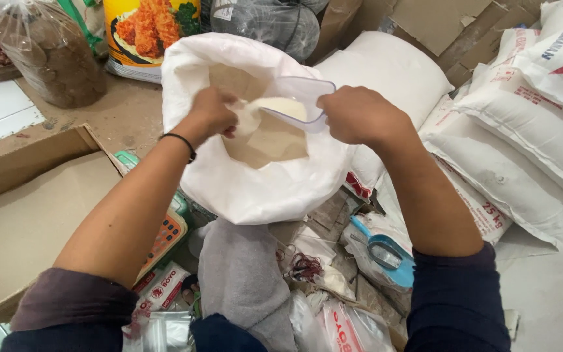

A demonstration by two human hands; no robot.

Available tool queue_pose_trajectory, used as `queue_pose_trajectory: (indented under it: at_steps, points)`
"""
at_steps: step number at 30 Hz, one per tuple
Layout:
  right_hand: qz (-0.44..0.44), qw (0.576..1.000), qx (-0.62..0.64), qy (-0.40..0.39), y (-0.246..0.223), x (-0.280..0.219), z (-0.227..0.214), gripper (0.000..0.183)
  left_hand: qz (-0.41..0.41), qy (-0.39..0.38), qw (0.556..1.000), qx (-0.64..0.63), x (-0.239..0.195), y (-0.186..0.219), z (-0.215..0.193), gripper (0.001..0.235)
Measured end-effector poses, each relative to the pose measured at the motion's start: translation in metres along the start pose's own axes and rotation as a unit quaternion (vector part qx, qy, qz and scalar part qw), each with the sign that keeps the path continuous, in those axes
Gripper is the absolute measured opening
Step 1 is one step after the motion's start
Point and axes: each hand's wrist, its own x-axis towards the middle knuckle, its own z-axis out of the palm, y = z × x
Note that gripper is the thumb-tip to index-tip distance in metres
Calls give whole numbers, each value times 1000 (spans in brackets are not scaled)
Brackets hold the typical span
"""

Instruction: The person scoops white powder from a large sack into smaller plastic bags, weighs each bag on a digital scale, and ties the bags closed by hand.

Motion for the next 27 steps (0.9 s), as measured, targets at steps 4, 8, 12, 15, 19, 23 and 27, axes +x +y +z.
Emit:
queue_pose_trajectory:
  at_steps: [4, 8, 12, 15, 19, 23, 27]
  points:
    - [-53, 994, -40, 83, 14, 46, 57, 28, 8, 9, 1000, -8, 2, -4, 3, 55]
    - [-307, 909, 206, 194, -44, 50, 62, 49, 29, 2, 998, 52, 6, -6, 12, 51]
    - [-310, 903, 203, 220, -27, 115, 112, 16, 44, 31, 996, 77, -8, 8, -3, 50]
    - [-319, 872, 292, 228, -23, 131, 129, 21, 162, 116, 966, 164, -4, -9, -20, 45]
    - [-311, 829, 365, 288, -23, 160, 164, 10, 216, 205, 937, 184, 13, -31, -13, 18]
    - [-235, 786, 461, 338, -28, 152, 141, 17, 374, 289, 875, 106, 7, -30, 14, 54]
    - [-207, 755, 507, 361, -15, 127, 82, 15, 368, 217, 904, 1, -40, -23, 50, 91]
